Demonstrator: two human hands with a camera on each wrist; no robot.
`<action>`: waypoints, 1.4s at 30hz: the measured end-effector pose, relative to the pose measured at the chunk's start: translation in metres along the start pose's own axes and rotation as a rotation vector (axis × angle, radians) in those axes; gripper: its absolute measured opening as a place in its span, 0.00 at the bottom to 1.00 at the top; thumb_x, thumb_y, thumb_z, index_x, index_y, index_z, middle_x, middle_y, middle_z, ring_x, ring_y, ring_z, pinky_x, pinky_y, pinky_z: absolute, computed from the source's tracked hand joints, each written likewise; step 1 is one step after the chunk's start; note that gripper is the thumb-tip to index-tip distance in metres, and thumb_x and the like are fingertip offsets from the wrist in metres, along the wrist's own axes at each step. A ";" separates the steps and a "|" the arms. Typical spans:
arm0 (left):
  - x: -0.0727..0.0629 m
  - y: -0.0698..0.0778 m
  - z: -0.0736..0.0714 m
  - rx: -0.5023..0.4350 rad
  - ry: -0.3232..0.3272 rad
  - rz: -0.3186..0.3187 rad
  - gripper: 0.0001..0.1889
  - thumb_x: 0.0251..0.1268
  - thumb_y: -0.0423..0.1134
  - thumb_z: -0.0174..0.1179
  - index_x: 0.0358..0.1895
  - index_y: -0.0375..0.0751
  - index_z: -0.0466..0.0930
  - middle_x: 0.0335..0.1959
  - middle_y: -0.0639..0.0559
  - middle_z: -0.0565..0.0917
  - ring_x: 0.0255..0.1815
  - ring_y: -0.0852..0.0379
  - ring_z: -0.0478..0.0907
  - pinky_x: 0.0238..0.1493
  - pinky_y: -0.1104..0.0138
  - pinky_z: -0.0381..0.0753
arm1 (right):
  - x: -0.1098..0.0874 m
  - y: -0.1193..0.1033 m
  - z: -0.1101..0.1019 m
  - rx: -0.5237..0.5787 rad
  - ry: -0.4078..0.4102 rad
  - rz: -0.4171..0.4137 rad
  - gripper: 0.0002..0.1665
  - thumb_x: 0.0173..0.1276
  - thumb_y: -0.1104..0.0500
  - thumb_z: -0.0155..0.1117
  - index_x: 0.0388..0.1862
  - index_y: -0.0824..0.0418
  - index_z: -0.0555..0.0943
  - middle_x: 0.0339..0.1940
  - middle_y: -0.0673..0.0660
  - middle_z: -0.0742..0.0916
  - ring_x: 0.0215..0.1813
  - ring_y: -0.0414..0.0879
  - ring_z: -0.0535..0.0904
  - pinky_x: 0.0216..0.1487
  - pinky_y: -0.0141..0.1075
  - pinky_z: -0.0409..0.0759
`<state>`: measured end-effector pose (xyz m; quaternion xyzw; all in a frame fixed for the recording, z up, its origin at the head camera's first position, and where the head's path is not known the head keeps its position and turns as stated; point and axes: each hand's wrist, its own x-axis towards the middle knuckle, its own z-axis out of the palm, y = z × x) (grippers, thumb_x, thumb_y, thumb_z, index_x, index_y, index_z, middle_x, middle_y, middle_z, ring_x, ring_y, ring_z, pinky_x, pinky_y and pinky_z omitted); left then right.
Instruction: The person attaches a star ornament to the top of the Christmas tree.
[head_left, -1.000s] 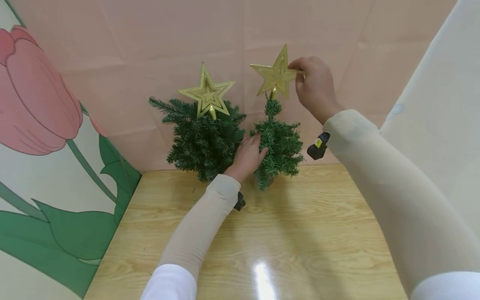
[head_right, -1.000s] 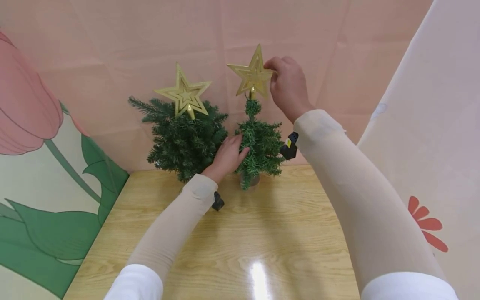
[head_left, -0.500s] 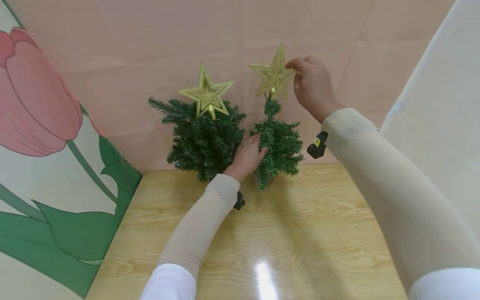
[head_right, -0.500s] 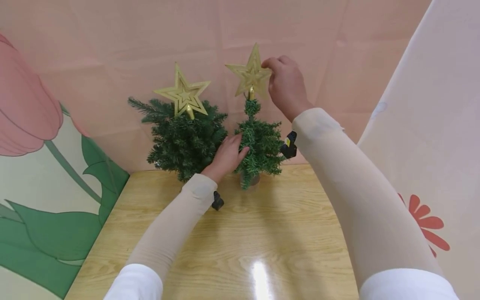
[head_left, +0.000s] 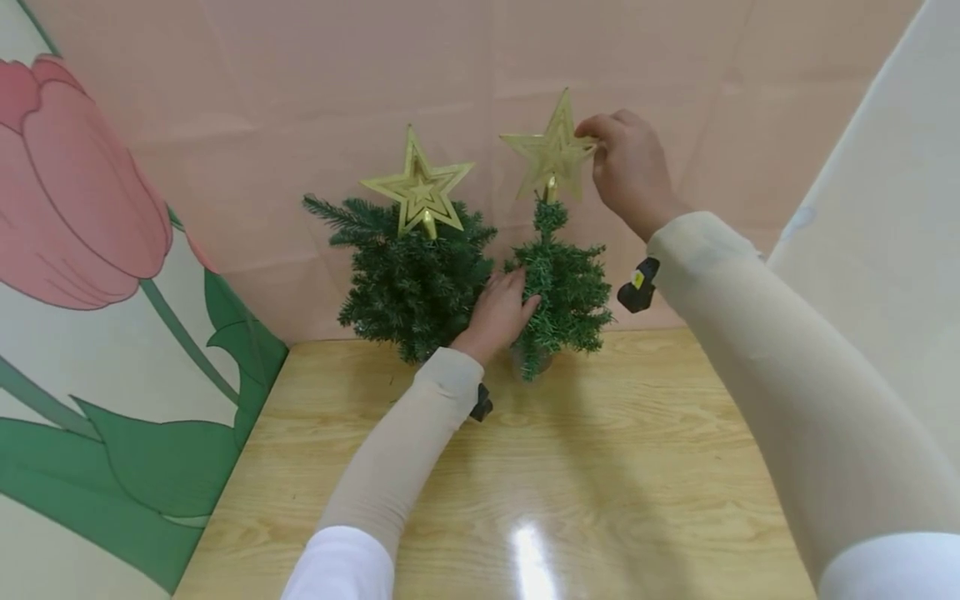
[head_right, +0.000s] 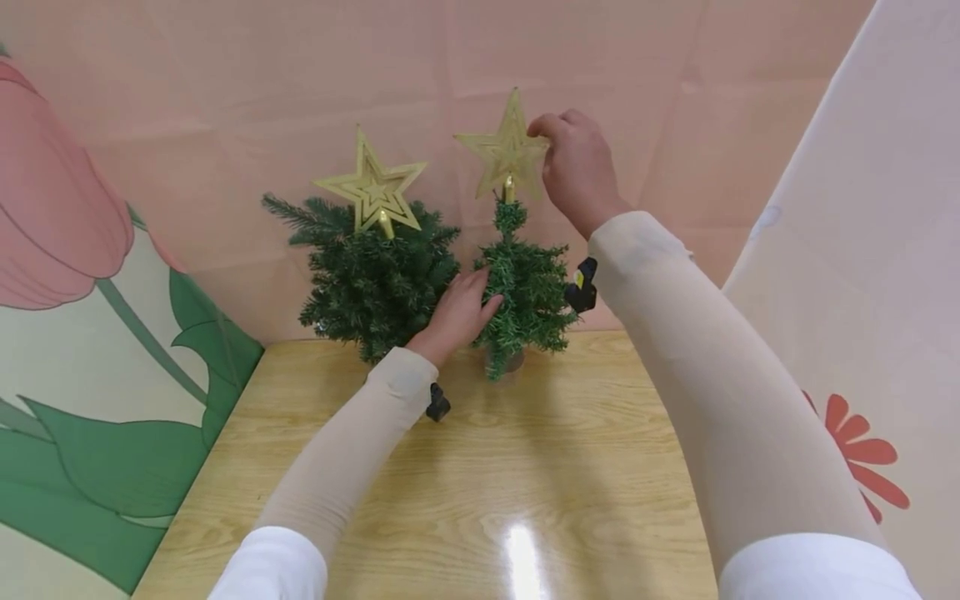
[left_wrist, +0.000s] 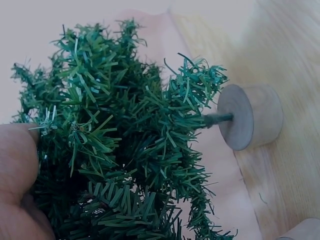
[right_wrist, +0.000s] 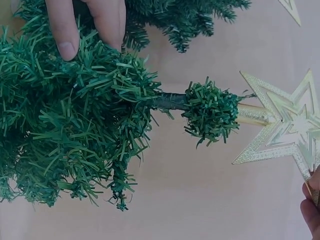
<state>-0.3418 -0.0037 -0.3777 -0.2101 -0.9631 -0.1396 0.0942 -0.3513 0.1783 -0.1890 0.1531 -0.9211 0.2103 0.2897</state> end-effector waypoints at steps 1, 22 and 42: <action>0.000 0.001 0.000 0.001 -0.002 0.001 0.34 0.77 0.57 0.43 0.77 0.40 0.53 0.74 0.48 0.62 0.75 0.51 0.55 0.73 0.58 0.51 | 0.000 0.001 0.000 0.003 0.000 0.003 0.27 0.72 0.72 0.38 0.61 0.61 0.79 0.53 0.64 0.81 0.56 0.58 0.76 0.59 0.49 0.73; -0.001 0.003 0.000 0.014 -0.019 -0.002 0.35 0.77 0.57 0.42 0.77 0.41 0.51 0.75 0.49 0.60 0.76 0.53 0.54 0.74 0.59 0.47 | 0.004 0.000 -0.007 0.002 -0.066 0.001 0.28 0.71 0.73 0.37 0.62 0.63 0.78 0.54 0.65 0.81 0.56 0.59 0.75 0.58 0.51 0.73; -0.001 0.006 -0.003 -0.006 -0.003 0.010 0.37 0.76 0.60 0.42 0.77 0.39 0.50 0.76 0.47 0.59 0.76 0.51 0.54 0.74 0.61 0.43 | 0.006 0.003 -0.013 -0.004 -0.134 0.014 0.27 0.72 0.72 0.36 0.64 0.63 0.75 0.55 0.66 0.78 0.58 0.61 0.73 0.59 0.52 0.71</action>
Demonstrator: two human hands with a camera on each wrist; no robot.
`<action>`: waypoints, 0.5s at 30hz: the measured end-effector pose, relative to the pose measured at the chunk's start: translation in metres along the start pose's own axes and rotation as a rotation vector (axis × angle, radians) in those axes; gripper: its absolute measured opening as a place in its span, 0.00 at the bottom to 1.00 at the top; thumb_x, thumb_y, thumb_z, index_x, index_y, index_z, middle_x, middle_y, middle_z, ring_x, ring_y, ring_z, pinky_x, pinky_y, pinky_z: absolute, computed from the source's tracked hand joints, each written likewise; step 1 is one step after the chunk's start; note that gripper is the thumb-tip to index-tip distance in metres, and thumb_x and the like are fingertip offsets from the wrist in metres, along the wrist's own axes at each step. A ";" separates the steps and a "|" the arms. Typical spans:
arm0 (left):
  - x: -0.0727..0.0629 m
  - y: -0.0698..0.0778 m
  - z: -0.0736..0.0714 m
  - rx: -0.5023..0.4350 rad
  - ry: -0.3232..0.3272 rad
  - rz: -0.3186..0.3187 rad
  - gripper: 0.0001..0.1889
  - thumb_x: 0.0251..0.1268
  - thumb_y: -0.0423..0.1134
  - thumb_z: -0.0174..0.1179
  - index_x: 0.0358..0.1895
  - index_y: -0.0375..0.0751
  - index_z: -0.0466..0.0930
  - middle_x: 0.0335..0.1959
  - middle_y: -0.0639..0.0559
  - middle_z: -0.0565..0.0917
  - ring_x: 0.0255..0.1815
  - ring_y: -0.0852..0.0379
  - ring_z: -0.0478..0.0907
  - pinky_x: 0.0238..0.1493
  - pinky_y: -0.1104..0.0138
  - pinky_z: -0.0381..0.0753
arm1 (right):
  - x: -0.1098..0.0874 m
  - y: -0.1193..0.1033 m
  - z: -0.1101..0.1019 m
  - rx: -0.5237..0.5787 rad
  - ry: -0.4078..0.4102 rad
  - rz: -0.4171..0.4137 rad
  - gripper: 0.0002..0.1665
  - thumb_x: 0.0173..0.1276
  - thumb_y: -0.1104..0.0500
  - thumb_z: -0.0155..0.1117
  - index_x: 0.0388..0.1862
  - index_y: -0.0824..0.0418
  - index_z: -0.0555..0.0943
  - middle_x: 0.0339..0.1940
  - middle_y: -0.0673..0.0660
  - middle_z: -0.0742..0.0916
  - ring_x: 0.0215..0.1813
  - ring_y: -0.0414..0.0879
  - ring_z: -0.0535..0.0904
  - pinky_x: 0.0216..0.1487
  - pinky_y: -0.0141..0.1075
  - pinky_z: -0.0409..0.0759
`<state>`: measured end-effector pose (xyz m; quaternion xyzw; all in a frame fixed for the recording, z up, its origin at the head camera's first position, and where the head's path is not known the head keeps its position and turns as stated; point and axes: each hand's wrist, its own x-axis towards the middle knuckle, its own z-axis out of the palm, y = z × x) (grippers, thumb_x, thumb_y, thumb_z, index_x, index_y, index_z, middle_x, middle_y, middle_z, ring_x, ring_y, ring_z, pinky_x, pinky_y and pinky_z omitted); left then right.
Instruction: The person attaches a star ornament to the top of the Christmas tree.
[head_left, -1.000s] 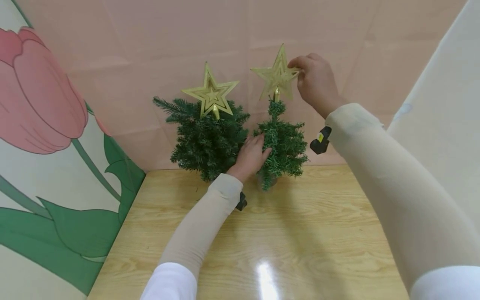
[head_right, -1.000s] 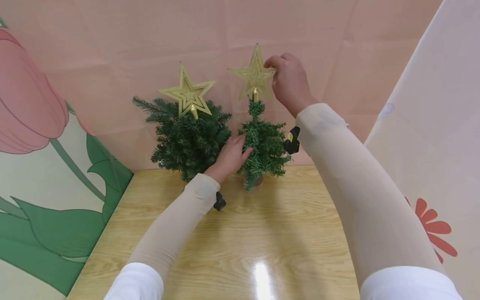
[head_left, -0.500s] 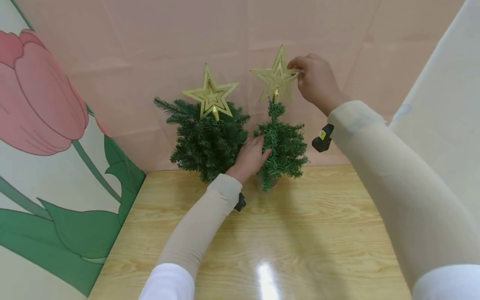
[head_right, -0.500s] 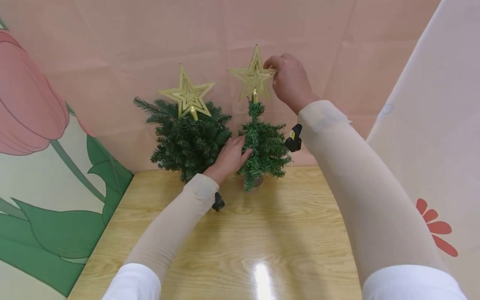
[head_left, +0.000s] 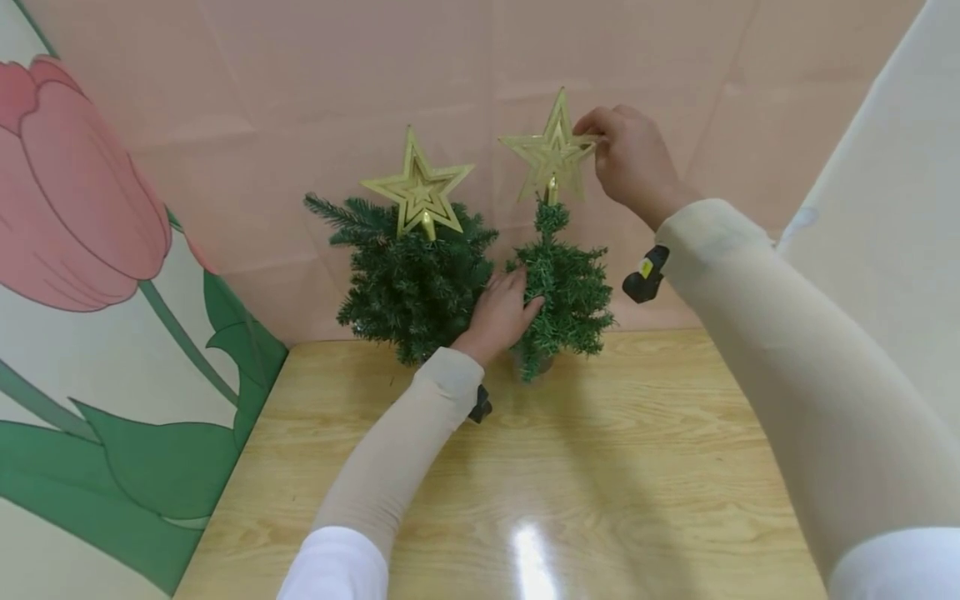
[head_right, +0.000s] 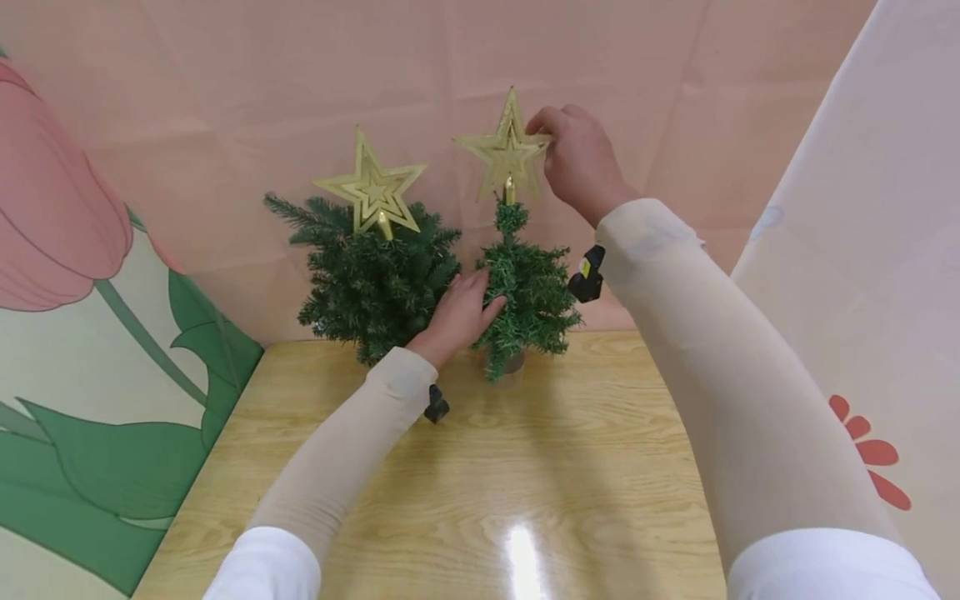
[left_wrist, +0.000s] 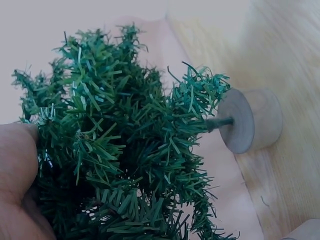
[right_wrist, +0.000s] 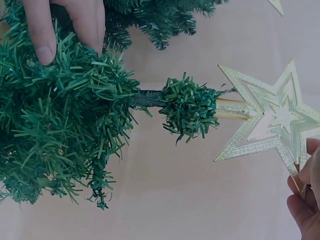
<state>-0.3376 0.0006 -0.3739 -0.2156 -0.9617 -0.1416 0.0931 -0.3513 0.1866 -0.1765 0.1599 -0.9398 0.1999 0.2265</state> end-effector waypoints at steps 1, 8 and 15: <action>0.000 0.001 -0.001 0.001 0.005 0.002 0.38 0.76 0.60 0.42 0.77 0.38 0.50 0.76 0.47 0.58 0.76 0.51 0.54 0.75 0.61 0.43 | 0.000 0.000 0.000 0.003 -0.003 0.004 0.27 0.72 0.72 0.35 0.64 0.63 0.74 0.56 0.66 0.78 0.58 0.61 0.73 0.59 0.52 0.71; 0.000 0.002 -0.001 -0.006 0.042 0.019 0.39 0.75 0.60 0.43 0.77 0.35 0.50 0.76 0.44 0.57 0.76 0.50 0.54 0.75 0.59 0.43 | 0.001 0.003 -0.002 0.021 -0.039 0.012 0.27 0.74 0.69 0.35 0.67 0.62 0.72 0.60 0.64 0.77 0.62 0.60 0.71 0.63 0.52 0.68; 0.002 0.001 0.000 -0.018 0.052 0.038 0.40 0.75 0.61 0.43 0.77 0.35 0.50 0.76 0.43 0.57 0.76 0.49 0.52 0.74 0.56 0.47 | -0.001 0.009 -0.002 0.020 -0.038 -0.012 0.27 0.75 0.68 0.36 0.69 0.62 0.70 0.63 0.64 0.76 0.65 0.60 0.70 0.64 0.53 0.67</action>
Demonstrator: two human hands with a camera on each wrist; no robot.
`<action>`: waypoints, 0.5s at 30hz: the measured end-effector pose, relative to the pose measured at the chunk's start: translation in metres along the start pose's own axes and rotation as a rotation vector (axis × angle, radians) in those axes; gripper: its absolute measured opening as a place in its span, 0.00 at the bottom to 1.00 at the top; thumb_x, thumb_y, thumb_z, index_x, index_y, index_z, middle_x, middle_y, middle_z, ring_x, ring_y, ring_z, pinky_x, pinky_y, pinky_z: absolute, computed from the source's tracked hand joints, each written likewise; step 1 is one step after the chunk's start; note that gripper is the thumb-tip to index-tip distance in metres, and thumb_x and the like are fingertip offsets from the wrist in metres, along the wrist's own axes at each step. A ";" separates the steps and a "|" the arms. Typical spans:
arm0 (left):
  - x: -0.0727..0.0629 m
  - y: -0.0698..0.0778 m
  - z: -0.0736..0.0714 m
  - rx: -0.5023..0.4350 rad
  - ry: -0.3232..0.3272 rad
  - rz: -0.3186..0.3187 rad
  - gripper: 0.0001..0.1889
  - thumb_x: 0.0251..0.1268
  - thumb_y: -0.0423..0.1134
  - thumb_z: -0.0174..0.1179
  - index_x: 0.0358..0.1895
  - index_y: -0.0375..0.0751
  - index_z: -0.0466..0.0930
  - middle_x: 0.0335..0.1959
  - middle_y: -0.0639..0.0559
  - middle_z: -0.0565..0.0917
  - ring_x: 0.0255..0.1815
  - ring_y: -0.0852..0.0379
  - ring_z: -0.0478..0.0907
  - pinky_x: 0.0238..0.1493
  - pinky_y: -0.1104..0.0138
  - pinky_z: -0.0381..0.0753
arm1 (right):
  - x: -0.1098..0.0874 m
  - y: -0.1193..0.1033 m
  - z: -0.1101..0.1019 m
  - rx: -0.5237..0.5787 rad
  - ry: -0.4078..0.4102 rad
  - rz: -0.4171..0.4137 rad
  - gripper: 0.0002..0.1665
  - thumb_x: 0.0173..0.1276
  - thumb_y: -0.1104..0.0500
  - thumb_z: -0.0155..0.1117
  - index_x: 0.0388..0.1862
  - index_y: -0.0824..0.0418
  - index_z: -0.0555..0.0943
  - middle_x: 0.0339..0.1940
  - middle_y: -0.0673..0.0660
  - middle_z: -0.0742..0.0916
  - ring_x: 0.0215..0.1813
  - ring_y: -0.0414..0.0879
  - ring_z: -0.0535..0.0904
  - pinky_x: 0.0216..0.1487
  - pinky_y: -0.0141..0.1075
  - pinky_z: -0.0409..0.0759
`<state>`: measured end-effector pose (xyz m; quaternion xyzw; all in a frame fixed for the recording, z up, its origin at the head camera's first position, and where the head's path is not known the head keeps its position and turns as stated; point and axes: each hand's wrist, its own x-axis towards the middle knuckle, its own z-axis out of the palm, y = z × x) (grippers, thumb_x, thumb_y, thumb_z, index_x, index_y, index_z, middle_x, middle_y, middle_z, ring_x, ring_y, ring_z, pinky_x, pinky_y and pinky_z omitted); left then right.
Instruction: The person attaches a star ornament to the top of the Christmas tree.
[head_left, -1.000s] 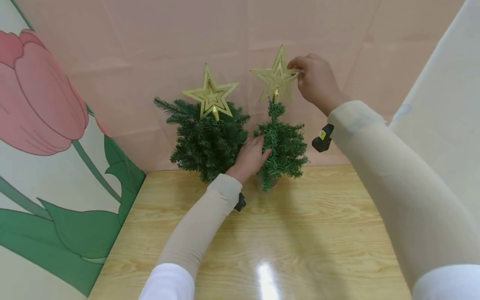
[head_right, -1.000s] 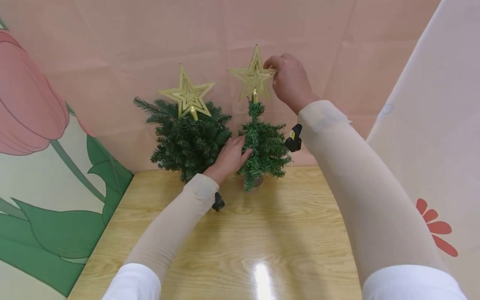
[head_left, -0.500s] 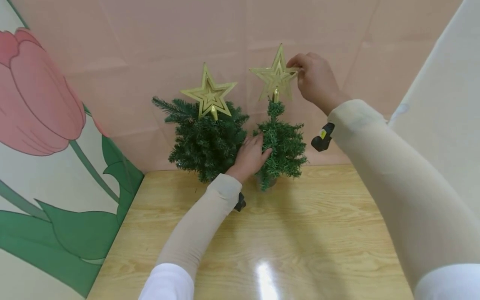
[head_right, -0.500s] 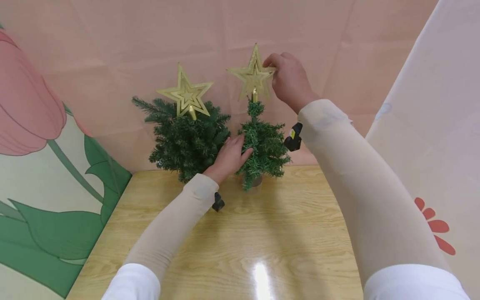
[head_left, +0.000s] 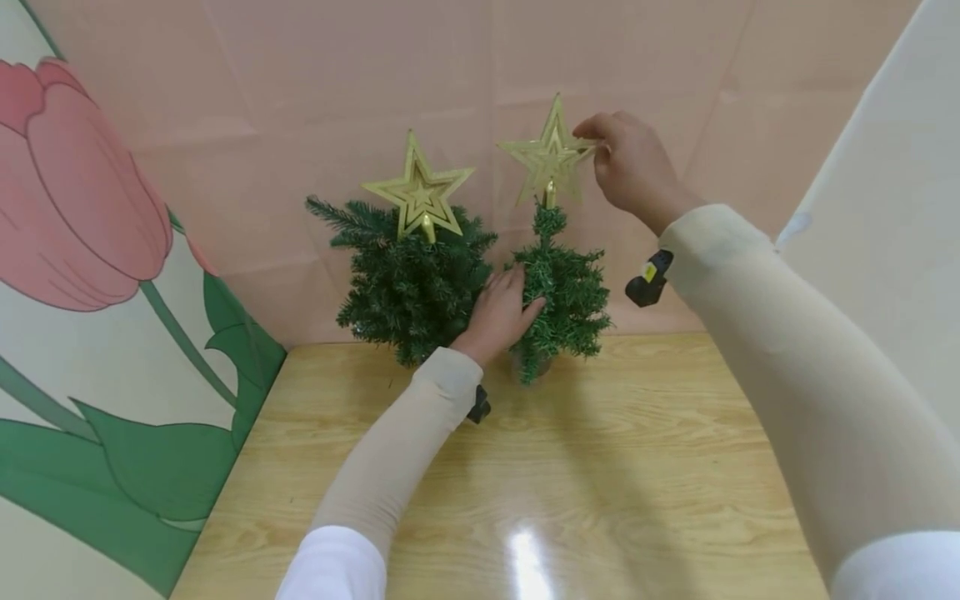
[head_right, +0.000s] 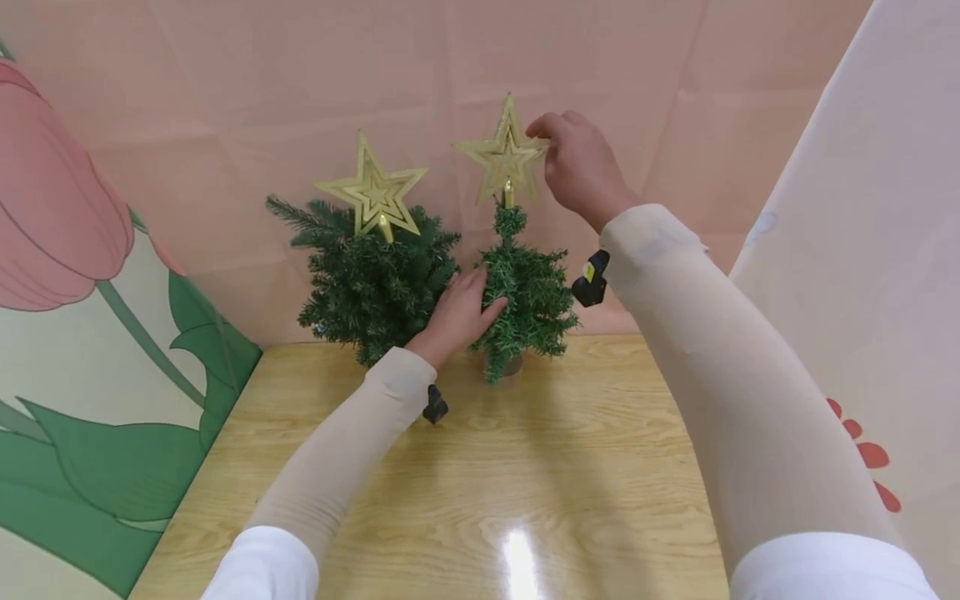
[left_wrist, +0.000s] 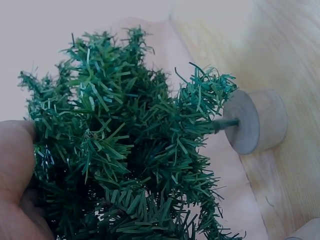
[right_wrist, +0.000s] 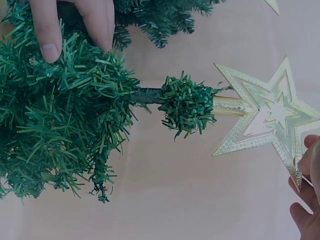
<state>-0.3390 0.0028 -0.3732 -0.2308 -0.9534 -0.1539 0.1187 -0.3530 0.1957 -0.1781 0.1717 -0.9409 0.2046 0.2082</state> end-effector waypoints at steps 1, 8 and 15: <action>0.000 0.000 0.000 -0.012 -0.001 -0.002 0.40 0.74 0.61 0.43 0.77 0.35 0.50 0.76 0.43 0.57 0.76 0.49 0.52 0.74 0.56 0.47 | 0.000 0.000 0.000 -0.002 0.003 0.001 0.27 0.75 0.67 0.37 0.69 0.61 0.70 0.63 0.64 0.75 0.65 0.59 0.69 0.64 0.53 0.67; -0.002 -0.001 -0.005 -0.073 0.012 -0.026 0.42 0.73 0.64 0.41 0.78 0.38 0.45 0.78 0.45 0.52 0.77 0.48 0.48 0.73 0.54 0.52 | -0.006 0.000 -0.001 -0.020 0.053 -0.020 0.28 0.74 0.67 0.38 0.70 0.57 0.70 0.68 0.63 0.69 0.69 0.57 0.64 0.66 0.52 0.64; -0.004 0.006 -0.013 -0.131 0.050 -0.005 0.43 0.73 0.65 0.39 0.79 0.45 0.34 0.80 0.49 0.43 0.79 0.54 0.35 0.74 0.54 0.45 | -0.030 0.006 0.011 0.035 0.273 -0.199 0.22 0.76 0.61 0.47 0.67 0.59 0.72 0.67 0.62 0.69 0.68 0.54 0.63 0.64 0.51 0.63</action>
